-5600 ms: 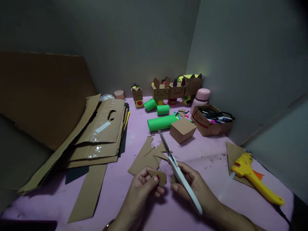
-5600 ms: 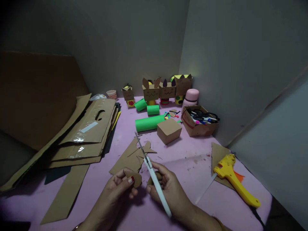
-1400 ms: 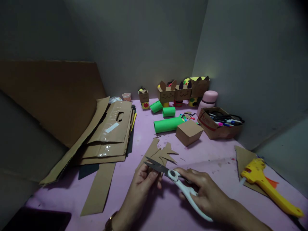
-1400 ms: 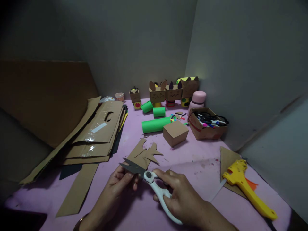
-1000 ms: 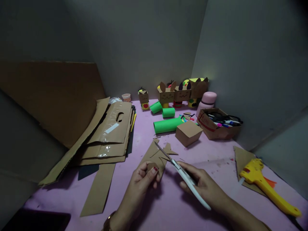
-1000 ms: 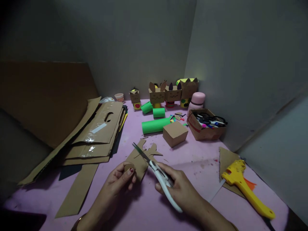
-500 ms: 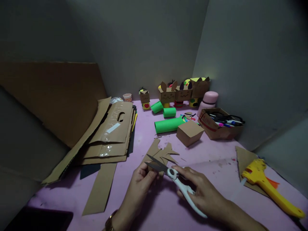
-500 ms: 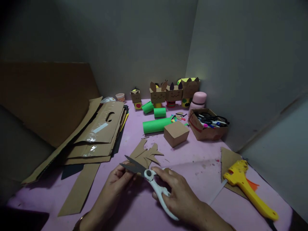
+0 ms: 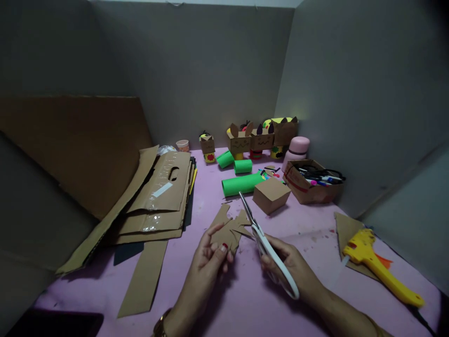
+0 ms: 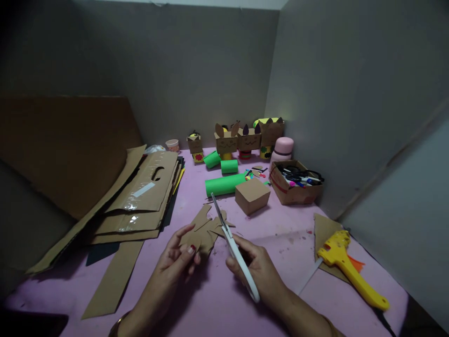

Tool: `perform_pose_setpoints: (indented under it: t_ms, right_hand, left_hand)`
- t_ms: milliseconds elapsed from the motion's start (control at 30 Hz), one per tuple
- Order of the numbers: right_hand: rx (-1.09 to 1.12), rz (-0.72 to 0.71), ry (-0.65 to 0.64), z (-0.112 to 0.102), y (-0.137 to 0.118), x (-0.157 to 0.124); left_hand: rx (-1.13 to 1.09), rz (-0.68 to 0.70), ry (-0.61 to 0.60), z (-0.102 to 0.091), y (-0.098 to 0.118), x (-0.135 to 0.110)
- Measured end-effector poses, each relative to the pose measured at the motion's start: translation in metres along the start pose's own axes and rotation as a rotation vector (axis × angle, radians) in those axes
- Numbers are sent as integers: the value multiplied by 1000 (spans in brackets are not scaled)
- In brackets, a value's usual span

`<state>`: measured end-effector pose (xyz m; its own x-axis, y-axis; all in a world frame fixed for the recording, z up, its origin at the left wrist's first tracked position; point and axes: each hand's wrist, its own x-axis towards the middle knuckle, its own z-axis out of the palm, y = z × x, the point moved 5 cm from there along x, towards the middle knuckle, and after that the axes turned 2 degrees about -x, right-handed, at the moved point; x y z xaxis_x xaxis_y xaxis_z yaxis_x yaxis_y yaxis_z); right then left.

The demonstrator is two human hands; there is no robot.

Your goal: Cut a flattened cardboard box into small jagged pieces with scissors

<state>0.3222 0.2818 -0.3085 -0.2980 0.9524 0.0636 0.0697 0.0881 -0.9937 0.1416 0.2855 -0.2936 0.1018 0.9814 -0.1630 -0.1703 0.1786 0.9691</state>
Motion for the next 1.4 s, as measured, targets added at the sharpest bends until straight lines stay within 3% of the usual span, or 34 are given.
perform_pose_setpoints:
  t_ms: [133,300,500,667,800,1100,1300,1400]
  right_hand:
    - [-18,-18,38,-2,-2,0]
    - [50,26,37,-1,-3,1]
    - [146,5,69,-7,-8,1]
    - [374,75,-40,1,-3,3]
    - [356,164,-31,12,3,4]
    - [311,93,-5,18,1,0]
    - [320,130,-36,21,-4,-1]
    - [305,149,-18,20,-1,-1]
  left_hand:
    - [-83,1,-2,-2,-2,0]
    - [-230,-4,-101,3,2,-2]
    - [-48,-57,54,-6,-4,5]
    - [-22,-16,18,-6,0,5]
    - [39,-47,-42,1,0,0]
    - [139,-153,-204,29,-22,-9]
    - [36,-163,-146,25,-25,-7]
    - [34,-104,-158,24,-23,-6]
